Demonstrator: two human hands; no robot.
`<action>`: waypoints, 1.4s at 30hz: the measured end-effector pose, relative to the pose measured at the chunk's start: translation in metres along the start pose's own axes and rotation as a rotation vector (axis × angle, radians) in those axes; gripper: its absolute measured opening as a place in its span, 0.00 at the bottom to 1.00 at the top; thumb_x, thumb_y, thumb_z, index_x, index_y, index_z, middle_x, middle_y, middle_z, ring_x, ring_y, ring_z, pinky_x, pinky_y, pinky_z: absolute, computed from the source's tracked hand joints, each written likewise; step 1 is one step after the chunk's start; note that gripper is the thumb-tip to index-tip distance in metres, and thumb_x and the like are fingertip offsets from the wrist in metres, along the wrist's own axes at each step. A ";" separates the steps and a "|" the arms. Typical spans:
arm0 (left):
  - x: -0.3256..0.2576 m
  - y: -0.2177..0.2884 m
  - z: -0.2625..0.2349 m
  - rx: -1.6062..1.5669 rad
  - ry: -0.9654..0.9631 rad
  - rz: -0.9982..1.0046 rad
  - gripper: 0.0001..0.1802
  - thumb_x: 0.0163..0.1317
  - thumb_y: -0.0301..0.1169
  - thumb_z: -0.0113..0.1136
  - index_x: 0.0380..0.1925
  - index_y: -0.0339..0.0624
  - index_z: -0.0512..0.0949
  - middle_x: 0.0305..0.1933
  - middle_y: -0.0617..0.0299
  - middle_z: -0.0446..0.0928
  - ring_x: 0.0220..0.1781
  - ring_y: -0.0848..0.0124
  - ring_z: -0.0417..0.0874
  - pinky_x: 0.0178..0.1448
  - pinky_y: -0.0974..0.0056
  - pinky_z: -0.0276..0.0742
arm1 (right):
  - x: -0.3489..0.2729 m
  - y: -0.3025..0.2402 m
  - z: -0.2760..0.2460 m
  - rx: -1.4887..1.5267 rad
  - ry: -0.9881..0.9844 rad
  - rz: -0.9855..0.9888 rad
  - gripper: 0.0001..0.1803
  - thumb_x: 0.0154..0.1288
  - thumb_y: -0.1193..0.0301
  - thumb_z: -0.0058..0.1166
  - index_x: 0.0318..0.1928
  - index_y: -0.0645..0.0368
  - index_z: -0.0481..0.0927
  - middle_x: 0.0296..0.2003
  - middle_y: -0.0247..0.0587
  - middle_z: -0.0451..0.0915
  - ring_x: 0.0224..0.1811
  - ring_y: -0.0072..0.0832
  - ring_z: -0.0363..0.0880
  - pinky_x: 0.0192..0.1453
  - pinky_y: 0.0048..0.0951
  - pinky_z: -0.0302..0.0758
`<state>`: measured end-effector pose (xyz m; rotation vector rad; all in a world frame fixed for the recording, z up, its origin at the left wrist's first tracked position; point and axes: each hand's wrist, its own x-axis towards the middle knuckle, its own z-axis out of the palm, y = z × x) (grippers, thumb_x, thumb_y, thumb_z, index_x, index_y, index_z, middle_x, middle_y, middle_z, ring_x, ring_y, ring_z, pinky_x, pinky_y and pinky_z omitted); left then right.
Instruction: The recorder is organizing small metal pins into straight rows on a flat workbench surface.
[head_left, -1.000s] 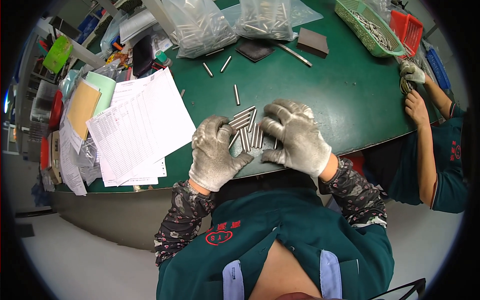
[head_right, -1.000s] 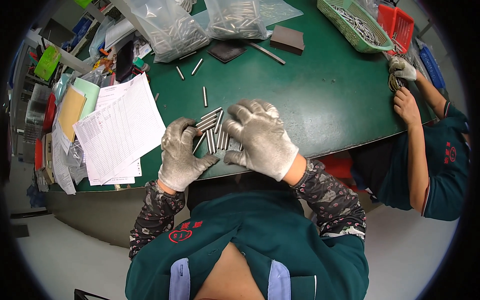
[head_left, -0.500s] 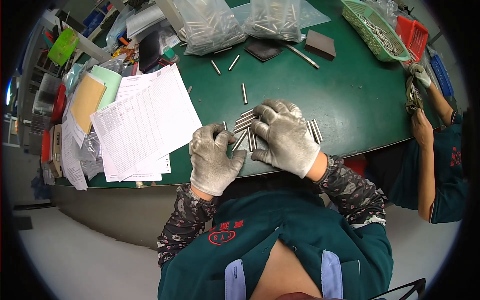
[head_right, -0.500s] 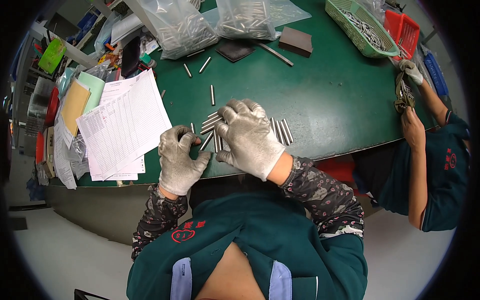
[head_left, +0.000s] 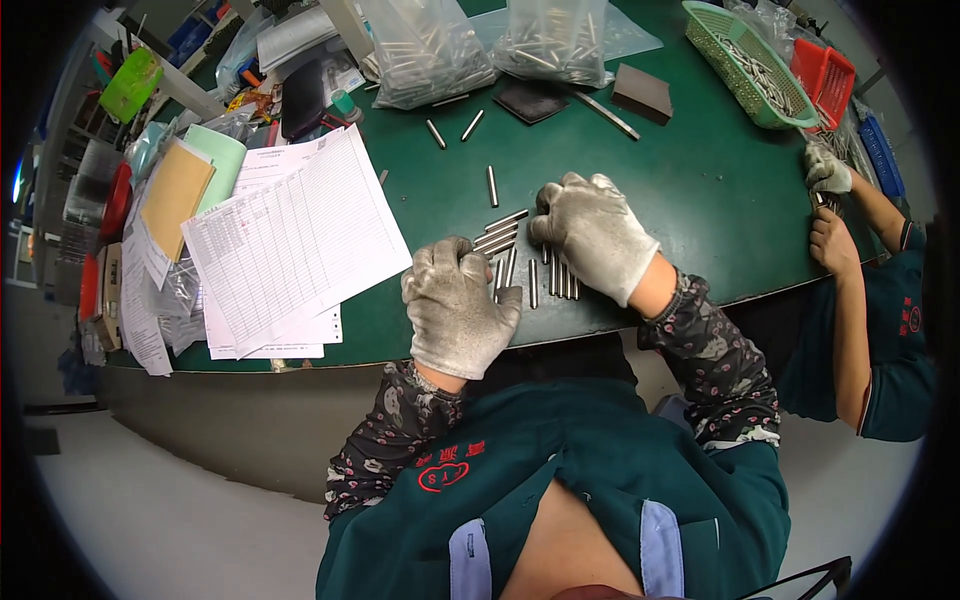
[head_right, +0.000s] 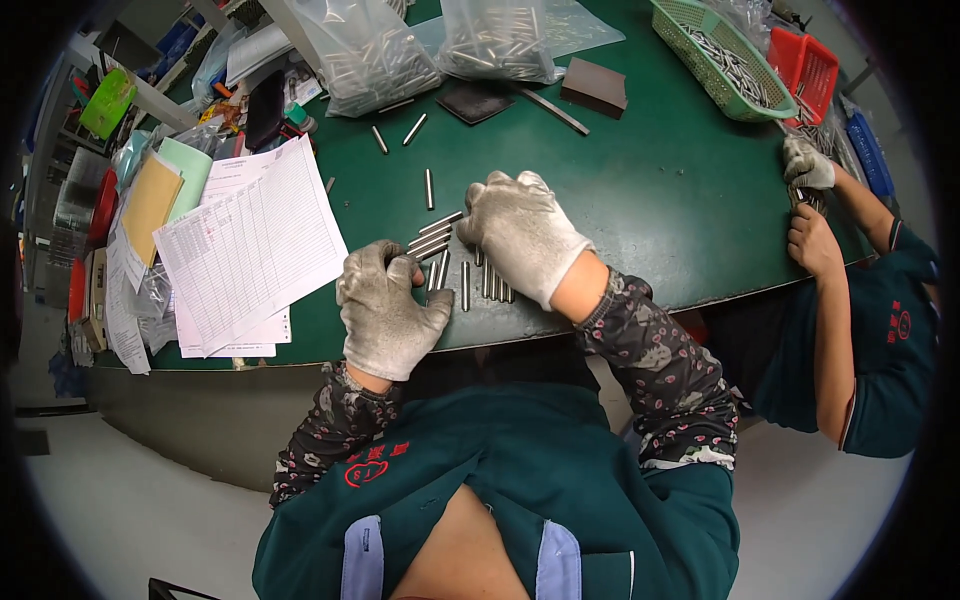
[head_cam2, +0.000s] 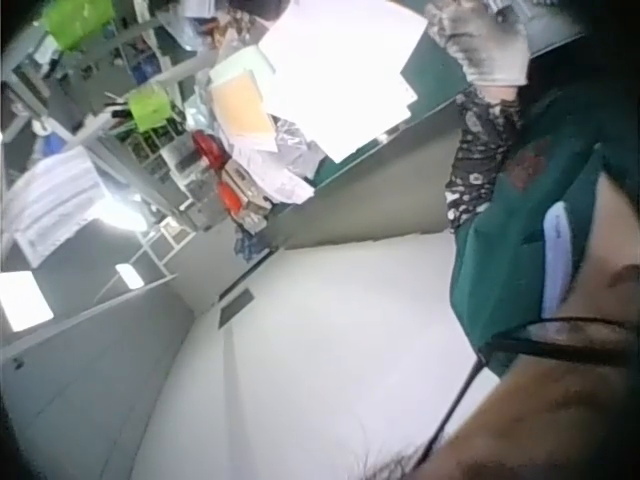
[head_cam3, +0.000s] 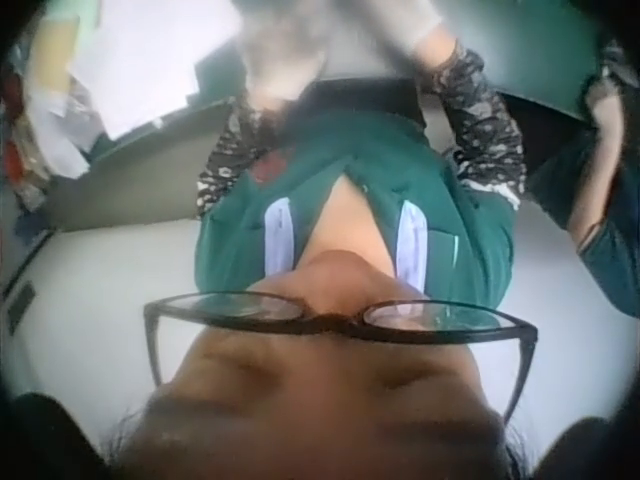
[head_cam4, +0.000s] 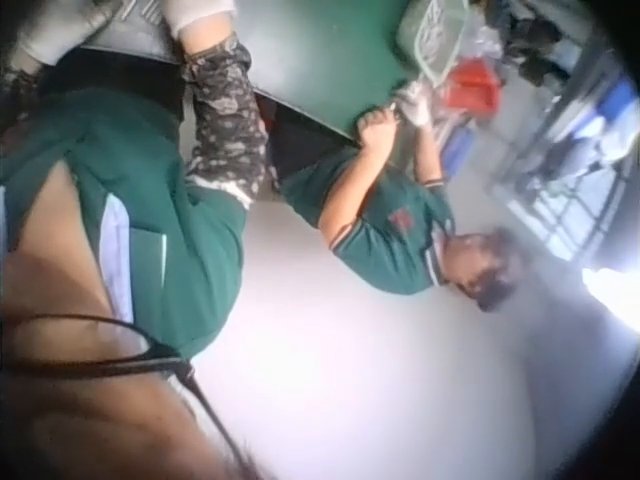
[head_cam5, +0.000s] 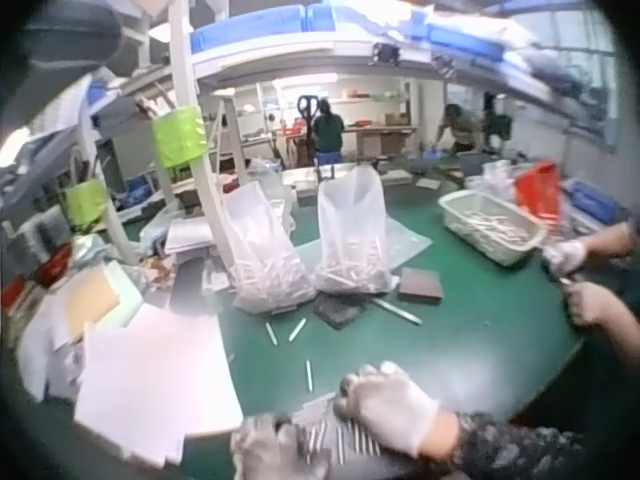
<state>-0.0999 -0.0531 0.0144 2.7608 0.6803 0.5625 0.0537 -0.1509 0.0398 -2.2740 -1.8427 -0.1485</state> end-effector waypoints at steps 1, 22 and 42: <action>0.001 0.000 0.002 -0.005 0.014 0.011 0.14 0.38 0.37 0.67 0.23 0.43 0.75 0.43 0.60 0.70 0.49 0.60 0.70 0.54 0.54 0.66 | 0.003 0.003 0.001 -0.068 -0.052 -0.045 0.09 0.49 0.74 0.52 0.30 0.50 0.83 0.33 0.37 0.76 0.41 0.33 0.75 0.46 0.34 0.69; 0.005 -0.002 -0.005 0.078 -0.148 0.321 0.11 0.46 0.21 0.57 0.31 0.48 0.78 0.32 0.59 0.75 0.36 0.59 0.78 0.40 0.57 0.73 | -0.074 0.068 -0.023 0.062 0.128 0.104 0.08 0.46 0.76 0.54 0.31 0.53 0.79 0.32 0.39 0.76 0.37 0.38 0.74 0.41 0.37 0.68; 0.013 0.011 0.007 -0.260 -0.361 0.222 0.45 0.36 0.36 0.73 0.58 0.37 0.65 0.57 0.50 0.64 0.54 0.53 0.74 0.55 0.59 0.75 | -0.055 0.046 0.003 0.332 0.079 0.072 0.19 0.53 0.62 0.56 0.45 0.54 0.80 0.46 0.42 0.76 0.49 0.42 0.72 0.52 0.42 0.67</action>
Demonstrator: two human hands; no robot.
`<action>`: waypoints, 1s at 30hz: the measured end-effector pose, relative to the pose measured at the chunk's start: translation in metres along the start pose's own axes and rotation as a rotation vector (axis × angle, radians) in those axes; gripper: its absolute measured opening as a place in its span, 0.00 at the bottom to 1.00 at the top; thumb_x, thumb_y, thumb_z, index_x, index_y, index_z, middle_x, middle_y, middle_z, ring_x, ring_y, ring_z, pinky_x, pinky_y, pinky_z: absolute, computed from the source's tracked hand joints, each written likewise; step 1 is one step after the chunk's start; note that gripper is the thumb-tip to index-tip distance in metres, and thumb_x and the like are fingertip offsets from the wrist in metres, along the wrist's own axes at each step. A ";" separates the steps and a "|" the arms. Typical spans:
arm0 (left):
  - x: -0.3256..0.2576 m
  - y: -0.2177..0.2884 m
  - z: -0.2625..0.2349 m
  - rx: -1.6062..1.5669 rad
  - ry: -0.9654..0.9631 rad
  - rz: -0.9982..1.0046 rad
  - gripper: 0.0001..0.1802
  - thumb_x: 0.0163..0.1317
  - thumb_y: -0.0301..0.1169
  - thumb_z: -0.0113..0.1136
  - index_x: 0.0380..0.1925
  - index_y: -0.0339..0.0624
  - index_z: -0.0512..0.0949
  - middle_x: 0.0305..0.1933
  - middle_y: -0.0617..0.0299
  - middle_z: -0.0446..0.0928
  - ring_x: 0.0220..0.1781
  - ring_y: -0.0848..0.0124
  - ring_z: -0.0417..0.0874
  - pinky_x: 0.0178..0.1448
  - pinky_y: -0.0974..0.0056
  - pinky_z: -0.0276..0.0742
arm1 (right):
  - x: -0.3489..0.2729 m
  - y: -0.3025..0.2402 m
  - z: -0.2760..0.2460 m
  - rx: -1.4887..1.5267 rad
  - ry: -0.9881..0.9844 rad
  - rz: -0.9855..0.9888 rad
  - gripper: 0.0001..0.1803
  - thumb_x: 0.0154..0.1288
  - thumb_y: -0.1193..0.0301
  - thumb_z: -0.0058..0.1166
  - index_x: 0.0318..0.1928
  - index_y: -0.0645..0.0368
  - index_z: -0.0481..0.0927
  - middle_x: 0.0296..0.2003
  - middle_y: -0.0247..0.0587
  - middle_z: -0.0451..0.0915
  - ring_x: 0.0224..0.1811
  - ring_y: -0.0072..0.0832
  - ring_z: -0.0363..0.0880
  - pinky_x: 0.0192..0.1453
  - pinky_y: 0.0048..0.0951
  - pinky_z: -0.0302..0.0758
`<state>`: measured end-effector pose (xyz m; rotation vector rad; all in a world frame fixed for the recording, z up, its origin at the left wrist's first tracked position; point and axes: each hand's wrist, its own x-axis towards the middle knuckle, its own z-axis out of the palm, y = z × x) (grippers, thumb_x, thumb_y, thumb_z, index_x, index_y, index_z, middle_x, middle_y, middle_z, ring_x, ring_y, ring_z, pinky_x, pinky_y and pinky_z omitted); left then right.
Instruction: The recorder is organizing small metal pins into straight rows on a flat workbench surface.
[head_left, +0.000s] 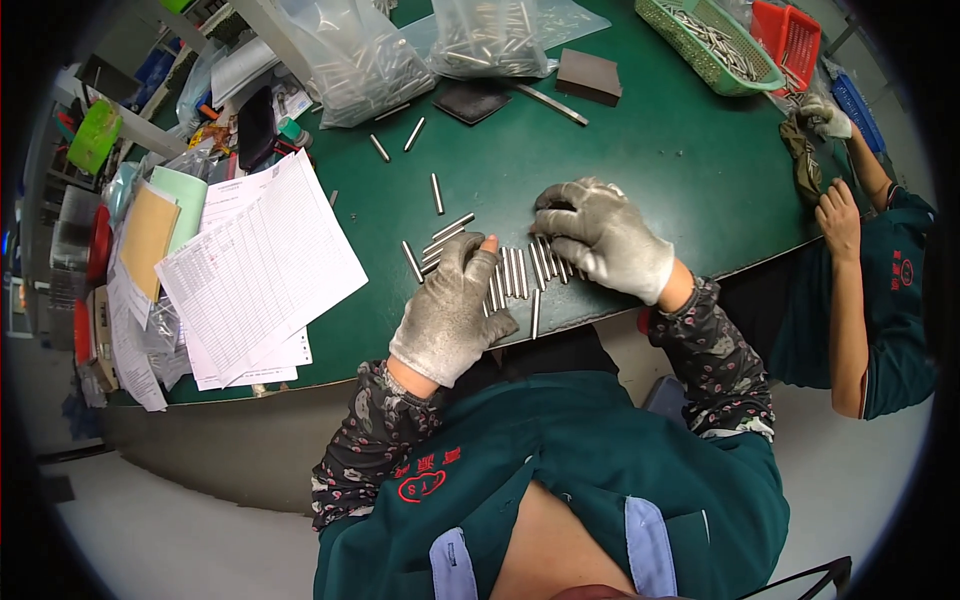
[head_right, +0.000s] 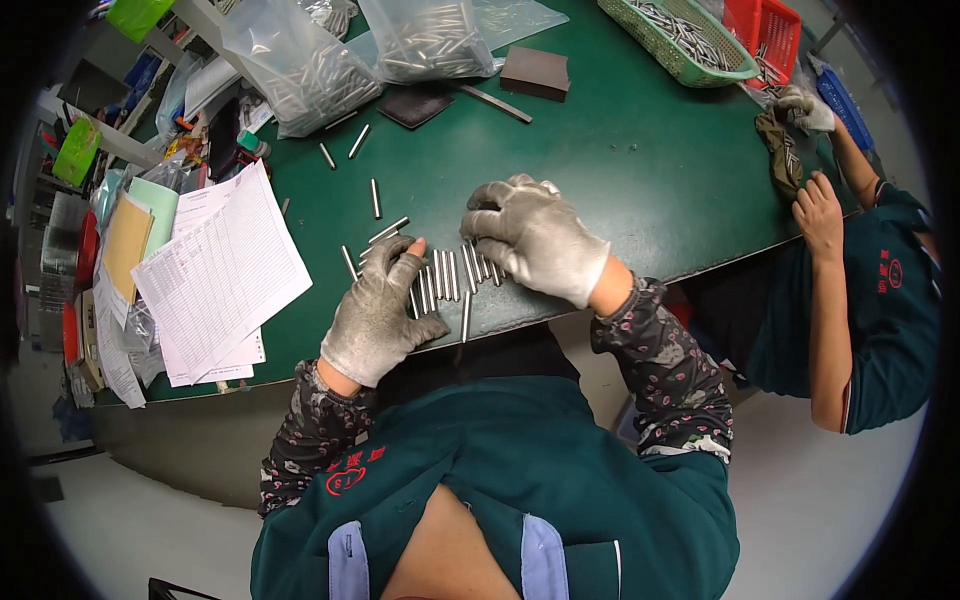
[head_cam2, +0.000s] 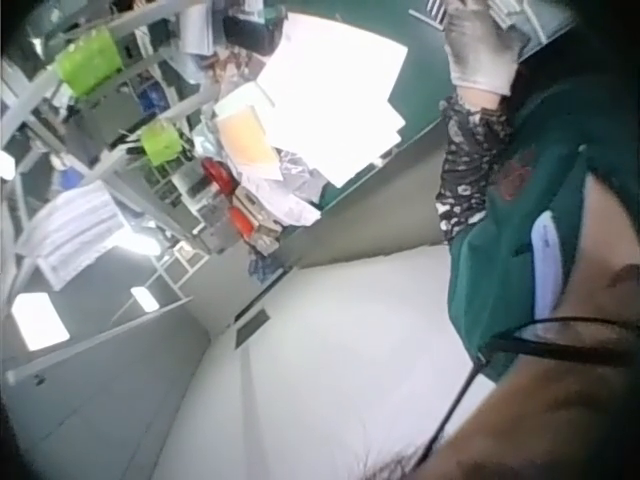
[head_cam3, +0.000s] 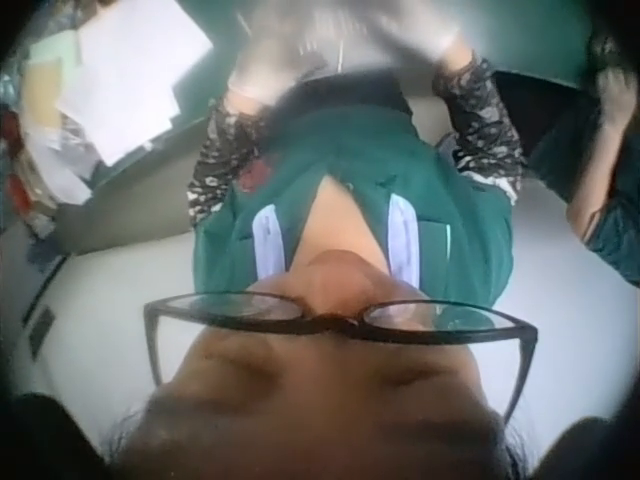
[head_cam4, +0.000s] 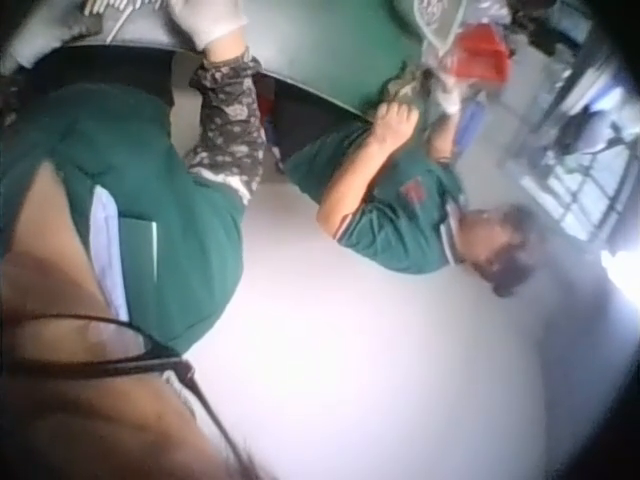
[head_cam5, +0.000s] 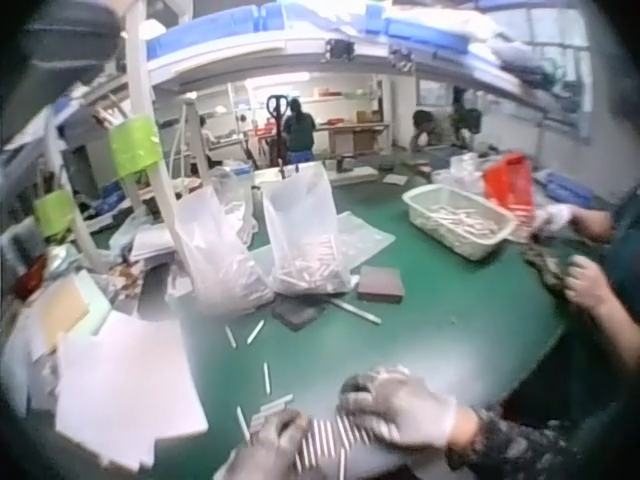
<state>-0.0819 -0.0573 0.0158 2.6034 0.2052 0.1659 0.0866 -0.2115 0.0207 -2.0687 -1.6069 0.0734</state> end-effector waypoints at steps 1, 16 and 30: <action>0.002 -0.003 0.001 -0.008 -0.020 0.033 0.46 0.36 0.37 0.73 0.58 0.37 0.65 0.57 0.51 0.64 0.55 0.54 0.74 0.55 0.59 0.75 | -0.004 0.003 -0.004 0.089 0.032 -0.026 0.20 0.52 0.59 0.58 0.44 0.54 0.81 0.47 0.41 0.77 0.50 0.42 0.72 0.53 0.43 0.66; 0.008 0.027 -0.001 0.131 -0.083 0.027 0.47 0.27 0.45 0.76 0.54 0.42 0.72 0.55 0.55 0.68 0.51 0.58 0.77 0.51 0.58 0.77 | -0.015 -0.003 0.015 -0.163 -0.001 -0.041 0.42 0.39 0.38 0.59 0.51 0.53 0.76 0.57 0.49 0.68 0.64 0.48 0.61 0.68 0.57 0.51; 0.015 0.036 0.008 0.173 0.017 -0.034 0.32 0.38 0.45 0.71 0.44 0.41 0.76 0.50 0.54 0.71 0.44 0.58 0.80 0.45 0.58 0.79 | -0.026 0.003 0.013 -0.072 0.108 -0.023 0.25 0.43 0.63 0.58 0.45 0.60 0.78 0.51 0.48 0.72 0.58 0.45 0.67 0.66 0.48 0.60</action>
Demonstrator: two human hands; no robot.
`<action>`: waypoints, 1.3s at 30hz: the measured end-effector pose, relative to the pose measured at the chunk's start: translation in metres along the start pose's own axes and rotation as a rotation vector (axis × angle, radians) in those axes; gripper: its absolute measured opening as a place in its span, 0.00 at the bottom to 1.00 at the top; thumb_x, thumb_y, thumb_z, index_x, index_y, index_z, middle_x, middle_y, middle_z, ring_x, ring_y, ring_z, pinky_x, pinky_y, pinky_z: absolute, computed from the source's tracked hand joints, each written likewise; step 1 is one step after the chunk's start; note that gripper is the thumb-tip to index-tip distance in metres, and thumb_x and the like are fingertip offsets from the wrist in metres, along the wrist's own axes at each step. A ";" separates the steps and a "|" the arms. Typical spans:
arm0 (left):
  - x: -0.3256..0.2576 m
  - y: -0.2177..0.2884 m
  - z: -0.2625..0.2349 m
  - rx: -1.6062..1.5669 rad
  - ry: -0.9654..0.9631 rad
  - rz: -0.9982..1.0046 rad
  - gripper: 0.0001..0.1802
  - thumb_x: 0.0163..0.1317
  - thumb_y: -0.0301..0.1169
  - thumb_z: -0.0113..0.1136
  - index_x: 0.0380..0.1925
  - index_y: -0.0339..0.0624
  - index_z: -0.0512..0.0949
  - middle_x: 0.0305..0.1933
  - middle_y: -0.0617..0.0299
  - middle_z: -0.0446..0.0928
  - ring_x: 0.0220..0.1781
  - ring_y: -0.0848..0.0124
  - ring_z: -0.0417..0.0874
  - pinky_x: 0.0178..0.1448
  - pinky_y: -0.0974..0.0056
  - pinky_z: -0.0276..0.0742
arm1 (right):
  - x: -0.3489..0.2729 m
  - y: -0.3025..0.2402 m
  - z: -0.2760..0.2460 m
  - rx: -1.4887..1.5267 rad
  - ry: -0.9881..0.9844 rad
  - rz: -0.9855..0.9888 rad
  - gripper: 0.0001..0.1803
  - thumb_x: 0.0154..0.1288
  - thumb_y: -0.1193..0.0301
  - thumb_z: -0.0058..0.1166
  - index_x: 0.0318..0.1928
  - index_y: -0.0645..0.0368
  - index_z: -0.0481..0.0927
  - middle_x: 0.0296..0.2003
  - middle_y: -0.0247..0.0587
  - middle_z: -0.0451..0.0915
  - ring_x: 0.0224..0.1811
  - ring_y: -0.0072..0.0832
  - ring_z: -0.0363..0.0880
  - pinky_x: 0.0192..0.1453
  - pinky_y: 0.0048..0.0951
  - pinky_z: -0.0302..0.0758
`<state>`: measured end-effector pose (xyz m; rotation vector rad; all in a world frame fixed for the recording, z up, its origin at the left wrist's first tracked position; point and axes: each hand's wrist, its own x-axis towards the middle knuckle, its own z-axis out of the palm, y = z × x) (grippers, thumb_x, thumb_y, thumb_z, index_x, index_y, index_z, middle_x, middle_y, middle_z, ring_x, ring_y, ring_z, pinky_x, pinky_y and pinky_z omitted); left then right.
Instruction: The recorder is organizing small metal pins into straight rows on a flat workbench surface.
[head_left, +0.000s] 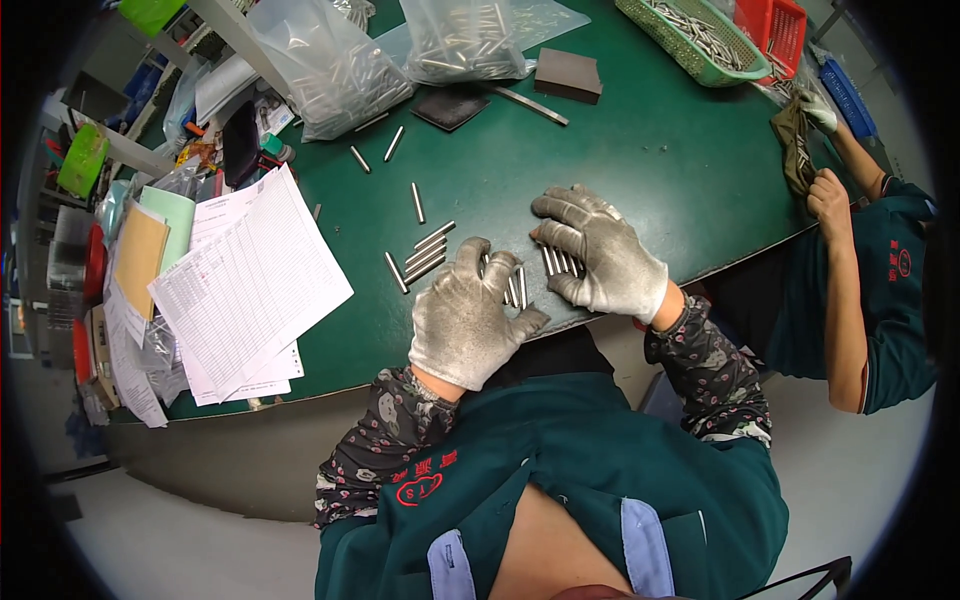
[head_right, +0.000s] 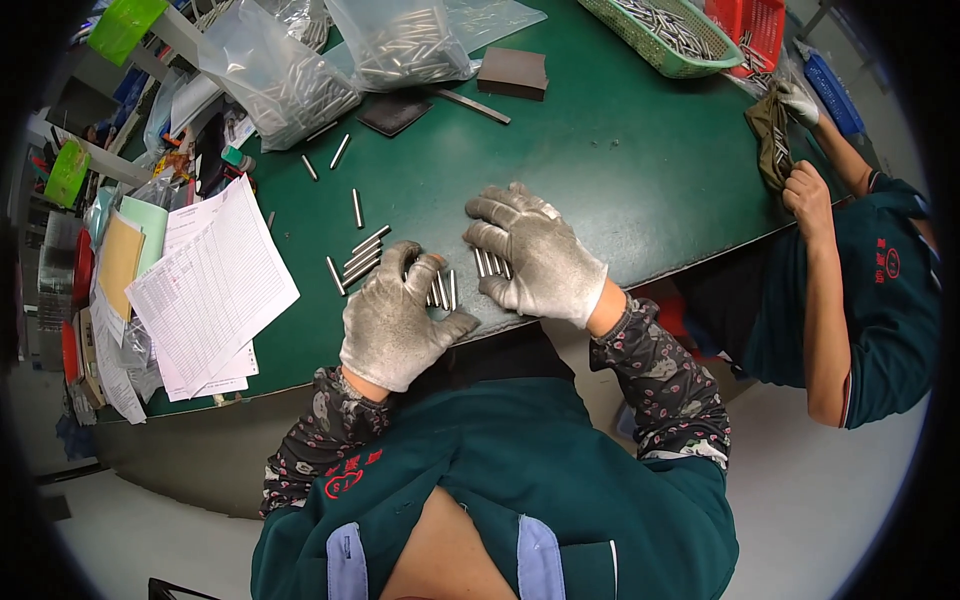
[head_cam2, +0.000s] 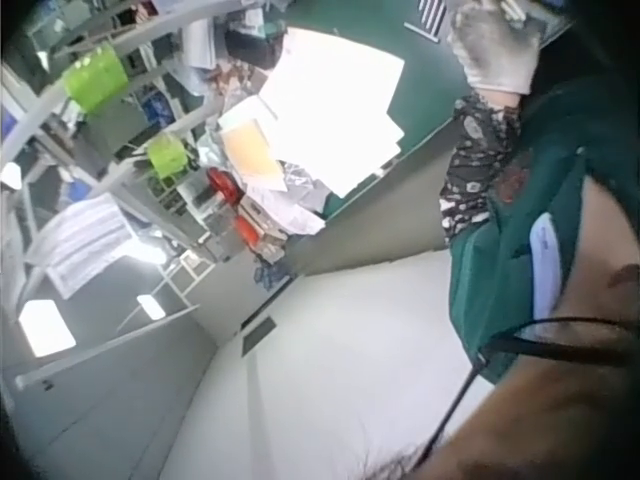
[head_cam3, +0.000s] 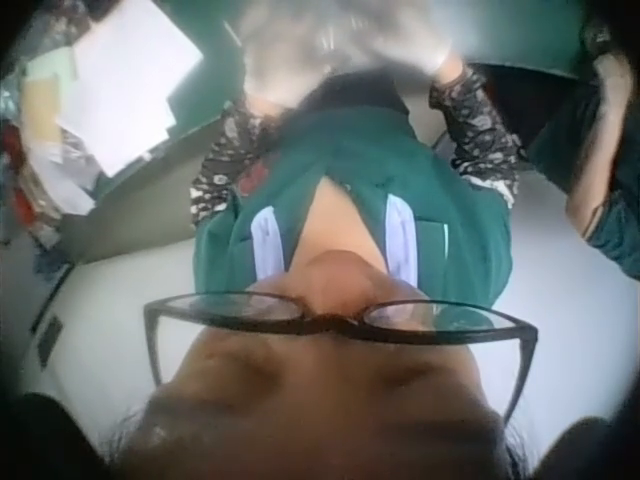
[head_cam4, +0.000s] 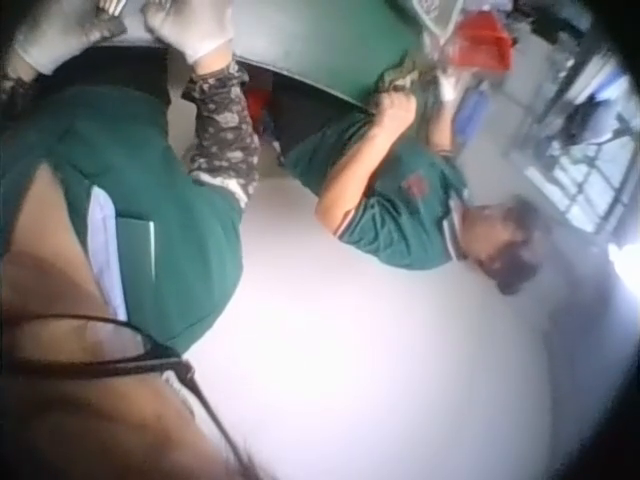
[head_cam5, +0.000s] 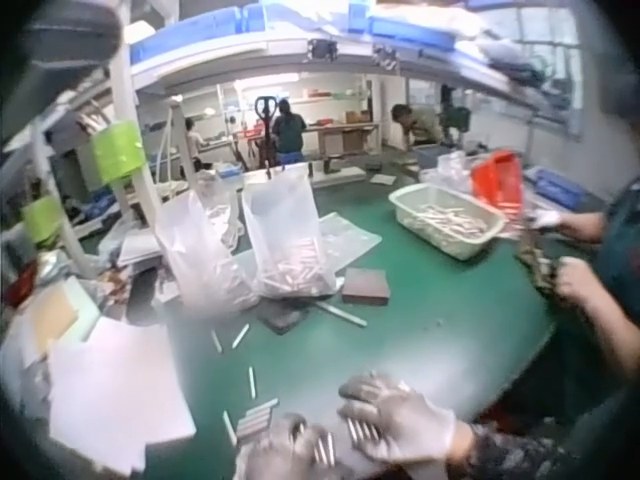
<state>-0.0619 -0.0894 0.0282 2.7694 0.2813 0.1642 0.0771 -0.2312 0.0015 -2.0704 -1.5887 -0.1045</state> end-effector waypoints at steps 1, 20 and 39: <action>0.001 0.001 0.001 -0.021 -0.008 -0.040 0.30 0.40 0.45 0.70 0.42 0.40 0.76 0.49 0.55 0.71 0.43 0.58 0.80 0.45 0.58 0.79 | 0.000 -0.002 0.001 0.002 -0.002 -0.004 0.25 0.43 0.63 0.58 0.45 0.60 0.78 0.51 0.48 0.72 0.58 0.45 0.67 0.66 0.48 0.60; 0.003 -0.028 -0.003 -0.284 -0.086 0.113 0.34 0.40 0.35 0.71 0.50 0.38 0.71 0.50 0.54 0.69 0.49 0.57 0.76 0.50 0.59 0.76 | -0.007 0.000 0.001 0.066 -0.051 -0.020 0.40 0.34 0.50 0.65 0.48 0.62 0.76 0.45 0.45 0.76 0.51 0.43 0.72 0.56 0.45 0.67; -0.005 -0.037 -0.003 -0.201 0.031 0.090 0.33 0.39 0.38 0.72 0.49 0.43 0.73 0.48 0.56 0.71 0.48 0.58 0.77 0.49 0.59 0.76 | 0.001 -0.018 -0.001 0.014 0.008 0.036 0.36 0.38 0.48 0.64 0.48 0.56 0.79 0.47 0.50 0.74 0.50 0.45 0.72 0.55 0.44 0.66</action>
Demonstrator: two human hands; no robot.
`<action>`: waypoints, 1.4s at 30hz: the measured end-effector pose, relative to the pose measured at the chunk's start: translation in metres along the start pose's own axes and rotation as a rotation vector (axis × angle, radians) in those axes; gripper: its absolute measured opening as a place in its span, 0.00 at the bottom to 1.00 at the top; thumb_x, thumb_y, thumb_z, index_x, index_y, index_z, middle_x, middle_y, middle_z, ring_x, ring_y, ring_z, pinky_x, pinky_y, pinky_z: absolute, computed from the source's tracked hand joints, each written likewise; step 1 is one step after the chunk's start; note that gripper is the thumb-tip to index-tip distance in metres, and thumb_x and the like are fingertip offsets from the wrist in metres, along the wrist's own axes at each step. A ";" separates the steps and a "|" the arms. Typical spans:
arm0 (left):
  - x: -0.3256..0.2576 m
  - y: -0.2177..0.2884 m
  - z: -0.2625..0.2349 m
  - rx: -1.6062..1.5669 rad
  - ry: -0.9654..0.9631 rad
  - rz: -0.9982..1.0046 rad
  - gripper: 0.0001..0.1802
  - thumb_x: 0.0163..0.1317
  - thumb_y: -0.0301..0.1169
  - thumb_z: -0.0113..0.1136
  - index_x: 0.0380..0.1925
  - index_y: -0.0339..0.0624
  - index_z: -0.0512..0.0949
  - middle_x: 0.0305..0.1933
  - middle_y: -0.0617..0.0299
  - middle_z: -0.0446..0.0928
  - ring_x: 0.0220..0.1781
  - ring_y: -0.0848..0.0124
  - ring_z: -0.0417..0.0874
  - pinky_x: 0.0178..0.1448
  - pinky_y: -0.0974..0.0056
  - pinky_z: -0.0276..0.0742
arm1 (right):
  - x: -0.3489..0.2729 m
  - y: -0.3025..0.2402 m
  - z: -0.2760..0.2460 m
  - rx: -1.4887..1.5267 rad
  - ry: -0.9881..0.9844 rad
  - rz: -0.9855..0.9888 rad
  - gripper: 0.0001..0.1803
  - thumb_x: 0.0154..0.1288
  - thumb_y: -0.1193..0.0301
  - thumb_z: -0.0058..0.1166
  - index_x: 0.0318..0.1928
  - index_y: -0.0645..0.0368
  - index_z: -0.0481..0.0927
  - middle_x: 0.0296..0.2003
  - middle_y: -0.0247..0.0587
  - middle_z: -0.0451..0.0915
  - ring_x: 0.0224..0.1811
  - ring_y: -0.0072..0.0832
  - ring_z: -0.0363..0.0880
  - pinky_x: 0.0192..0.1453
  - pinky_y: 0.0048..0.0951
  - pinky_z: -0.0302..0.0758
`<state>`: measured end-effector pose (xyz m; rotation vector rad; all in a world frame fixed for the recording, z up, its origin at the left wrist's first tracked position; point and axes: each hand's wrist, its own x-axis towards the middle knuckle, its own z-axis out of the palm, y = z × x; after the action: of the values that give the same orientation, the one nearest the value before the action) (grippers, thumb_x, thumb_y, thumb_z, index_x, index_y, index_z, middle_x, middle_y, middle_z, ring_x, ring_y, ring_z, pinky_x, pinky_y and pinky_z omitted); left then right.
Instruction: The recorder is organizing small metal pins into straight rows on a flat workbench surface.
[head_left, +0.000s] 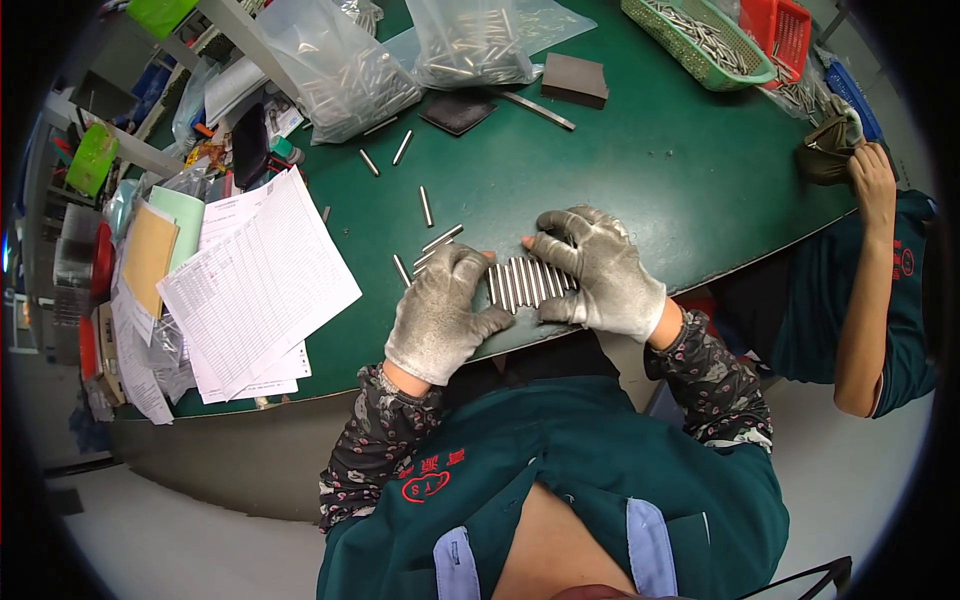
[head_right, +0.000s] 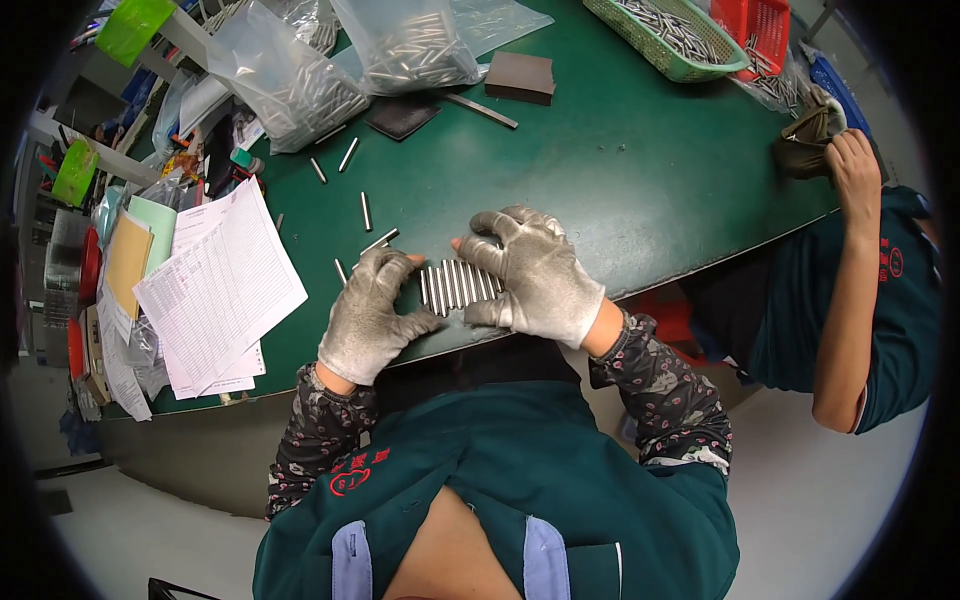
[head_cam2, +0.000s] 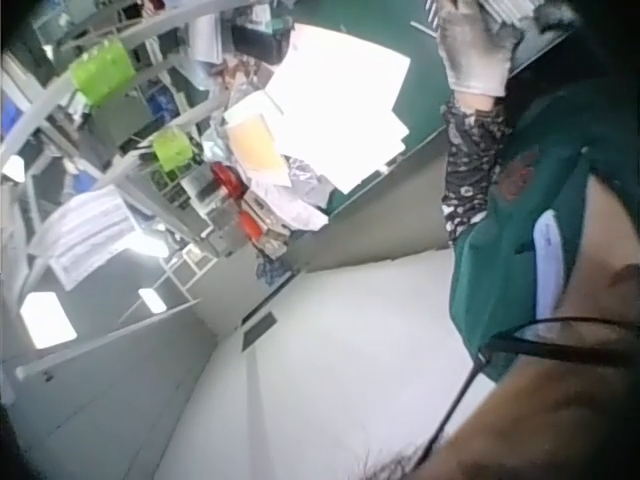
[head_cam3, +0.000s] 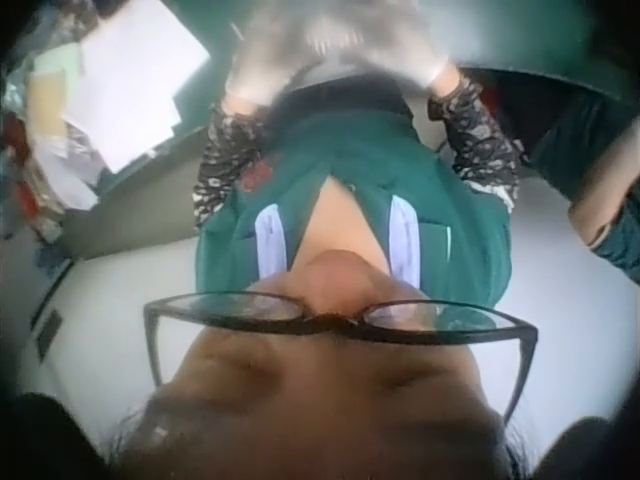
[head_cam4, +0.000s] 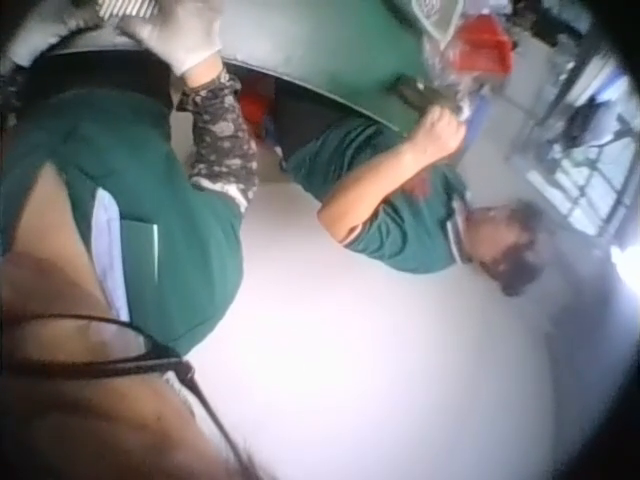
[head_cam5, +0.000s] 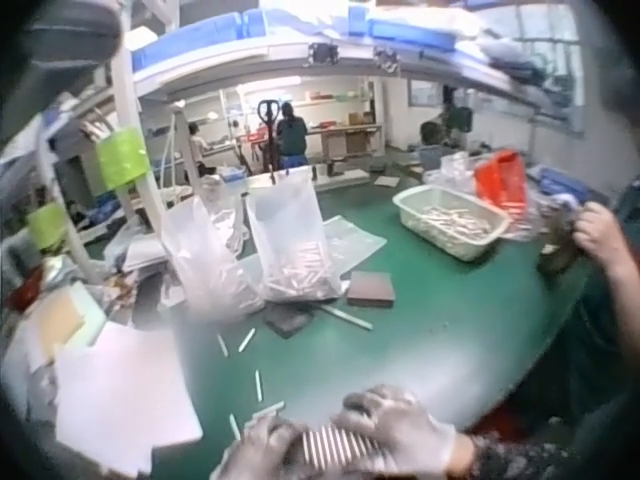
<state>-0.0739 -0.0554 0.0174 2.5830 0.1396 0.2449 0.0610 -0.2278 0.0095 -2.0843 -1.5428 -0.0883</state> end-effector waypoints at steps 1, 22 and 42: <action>-0.001 -0.003 -0.002 0.004 0.025 -0.047 0.33 0.39 0.38 0.72 0.48 0.44 0.73 0.48 0.55 0.71 0.48 0.58 0.77 0.49 0.58 0.76 | -0.001 0.000 -0.001 0.004 0.006 0.011 0.36 0.39 0.48 0.63 0.48 0.57 0.79 0.48 0.51 0.74 0.51 0.46 0.71 0.56 0.45 0.65; -0.004 -0.031 -0.015 0.225 0.259 -0.212 0.16 0.42 0.30 0.69 0.34 0.44 0.79 0.39 0.60 0.73 0.43 0.62 0.76 0.45 0.60 0.76 | 0.052 -0.029 -0.003 -0.085 -0.034 -0.046 0.15 0.49 0.66 0.58 0.40 0.55 0.80 0.41 0.40 0.76 0.48 0.38 0.73 0.52 0.40 0.68; -0.007 -0.037 -0.015 0.128 0.250 -0.128 0.13 0.43 0.26 0.66 0.33 0.43 0.80 0.35 0.59 0.74 0.41 0.60 0.75 0.46 0.59 0.73 | 0.113 -0.041 0.030 -0.264 -0.374 -0.083 0.08 0.50 0.68 0.54 0.32 0.54 0.81 0.30 0.44 0.78 0.39 0.40 0.77 0.43 0.39 0.72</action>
<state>-0.0856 -0.0178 0.0096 2.6468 0.4230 0.5262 0.0553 -0.1076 0.0397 -2.3407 -1.9275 0.0766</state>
